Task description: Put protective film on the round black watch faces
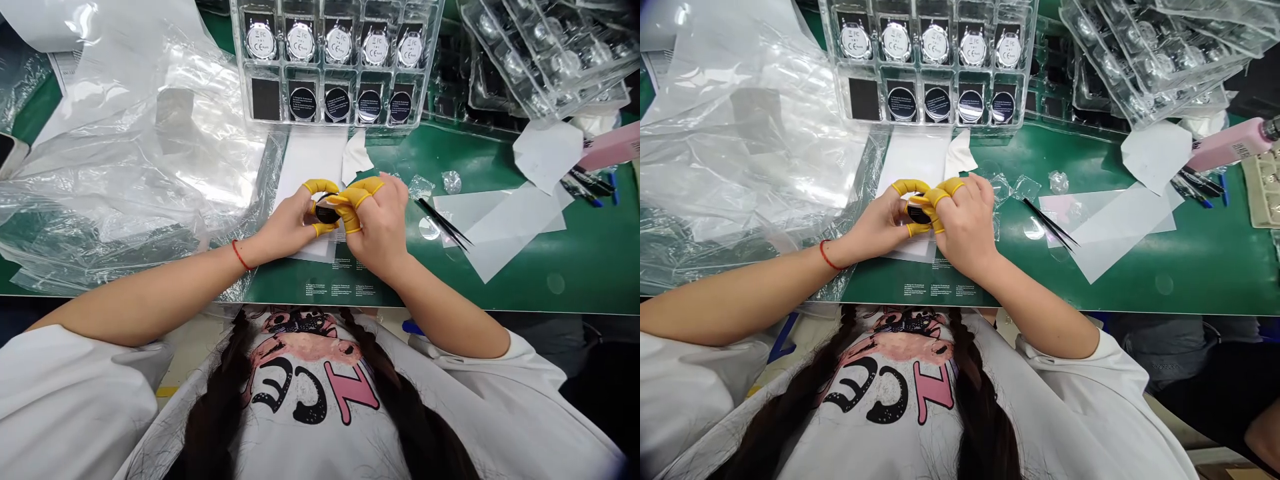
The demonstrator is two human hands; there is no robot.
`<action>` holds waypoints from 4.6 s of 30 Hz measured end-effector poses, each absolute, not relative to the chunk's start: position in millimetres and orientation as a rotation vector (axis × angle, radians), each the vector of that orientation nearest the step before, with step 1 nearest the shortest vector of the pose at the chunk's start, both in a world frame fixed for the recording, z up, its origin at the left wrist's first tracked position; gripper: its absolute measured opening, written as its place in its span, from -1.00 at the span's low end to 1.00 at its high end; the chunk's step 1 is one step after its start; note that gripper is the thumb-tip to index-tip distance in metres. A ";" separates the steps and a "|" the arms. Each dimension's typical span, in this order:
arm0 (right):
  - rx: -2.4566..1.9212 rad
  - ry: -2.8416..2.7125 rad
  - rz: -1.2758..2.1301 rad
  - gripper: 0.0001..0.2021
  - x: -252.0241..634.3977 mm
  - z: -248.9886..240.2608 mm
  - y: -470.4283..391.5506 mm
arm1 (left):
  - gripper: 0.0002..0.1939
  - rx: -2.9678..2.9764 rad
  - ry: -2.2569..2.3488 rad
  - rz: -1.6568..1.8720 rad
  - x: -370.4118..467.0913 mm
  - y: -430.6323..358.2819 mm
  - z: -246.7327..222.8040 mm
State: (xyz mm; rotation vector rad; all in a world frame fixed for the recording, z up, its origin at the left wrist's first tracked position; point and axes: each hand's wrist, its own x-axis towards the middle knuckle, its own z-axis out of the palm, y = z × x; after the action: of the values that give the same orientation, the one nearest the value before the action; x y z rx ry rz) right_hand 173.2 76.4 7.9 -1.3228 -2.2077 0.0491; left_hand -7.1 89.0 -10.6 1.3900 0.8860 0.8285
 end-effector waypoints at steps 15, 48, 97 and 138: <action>-1.381 -1.844 0.506 -0.68 225.9 -2.8 131.6 | -0.45 1.233 0.887 0.794 -6.0 92.8 -5.2; -1.449 -2.521 0.043 -0.74 36.6 55.2 309.9 | -0.69 1.169 0.913 0.715 -7.8 94.6 -3.9; -1.855 -2.087 0.404 -0.78 190.2 12.6 175.6 | -0.40 1.284 0.927 0.755 -14.3 83.8 12.2; -1.398 -1.891 1.107 -0.88 175.2 34.0 105.6 | -0.47 1.516 0.838 1.079 -16.4 80.5 -1.2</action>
State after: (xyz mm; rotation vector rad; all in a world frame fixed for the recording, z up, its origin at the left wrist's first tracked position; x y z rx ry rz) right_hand 175.2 105.6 34.0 -1.3976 -1.8915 1.1074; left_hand -16.4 80.5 -1.2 1.5160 0.8379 1.0790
